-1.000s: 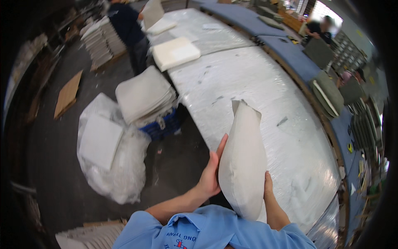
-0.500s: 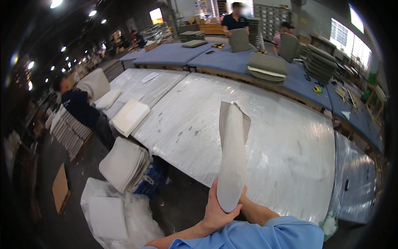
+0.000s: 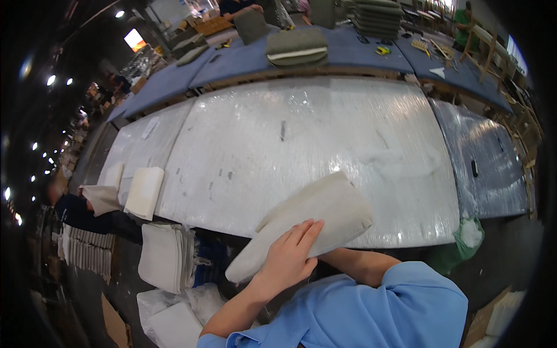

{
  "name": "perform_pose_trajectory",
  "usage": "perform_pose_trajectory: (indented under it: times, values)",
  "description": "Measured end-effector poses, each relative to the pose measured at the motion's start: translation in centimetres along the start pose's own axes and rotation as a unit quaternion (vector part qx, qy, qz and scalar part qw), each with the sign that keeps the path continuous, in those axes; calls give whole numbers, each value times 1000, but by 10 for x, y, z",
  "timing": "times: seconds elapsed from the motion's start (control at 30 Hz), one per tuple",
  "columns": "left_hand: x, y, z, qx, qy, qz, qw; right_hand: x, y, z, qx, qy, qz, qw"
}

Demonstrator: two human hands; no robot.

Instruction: The person repeatedly picks up white cushion-like objects, rolls them into cylindrical shapes, and places them on a plastic-covered workbench. The person handles the cushions one at a time, using both hands to roll and shape them.

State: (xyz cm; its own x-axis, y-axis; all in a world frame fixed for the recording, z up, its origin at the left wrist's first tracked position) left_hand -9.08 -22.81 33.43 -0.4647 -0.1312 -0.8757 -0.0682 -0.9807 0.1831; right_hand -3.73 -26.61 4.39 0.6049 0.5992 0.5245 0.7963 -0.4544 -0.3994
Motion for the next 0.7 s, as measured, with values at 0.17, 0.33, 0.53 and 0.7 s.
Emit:
perform_pose_trajectory:
  times: [0.17, 0.33, 0.53, 0.7]
  values:
    - [61, 14, -35, -18, -10, -59, 998, 9, -53, -36, -58, -318, -217, 921]
    - [59, 41, -37, -15, -30, -80, 996, -167, -128, -63, -73, -553, -187, 809]
    - [48, 58, -60, -39, -51, -97, 993, -302, -62, -180, 160, -578, 92, 795]
    - [47, 62, -71, -53, -105, -89, 989, -167, 86, -169, 25, -652, -125, 747]
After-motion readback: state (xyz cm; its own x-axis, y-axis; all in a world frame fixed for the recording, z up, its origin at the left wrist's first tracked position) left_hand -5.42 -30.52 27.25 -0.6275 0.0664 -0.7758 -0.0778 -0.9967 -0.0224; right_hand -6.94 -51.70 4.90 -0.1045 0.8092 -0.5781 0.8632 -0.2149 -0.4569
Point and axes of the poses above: each hand's wrist, its own y-axis towards the middle knuckle, its own x-axis out of the palm, z = x × y, the point moved 9 cm from there along y, towards the middle knuckle, and after that the axes turned 6 degrees about -z, right-handed, at the moved point
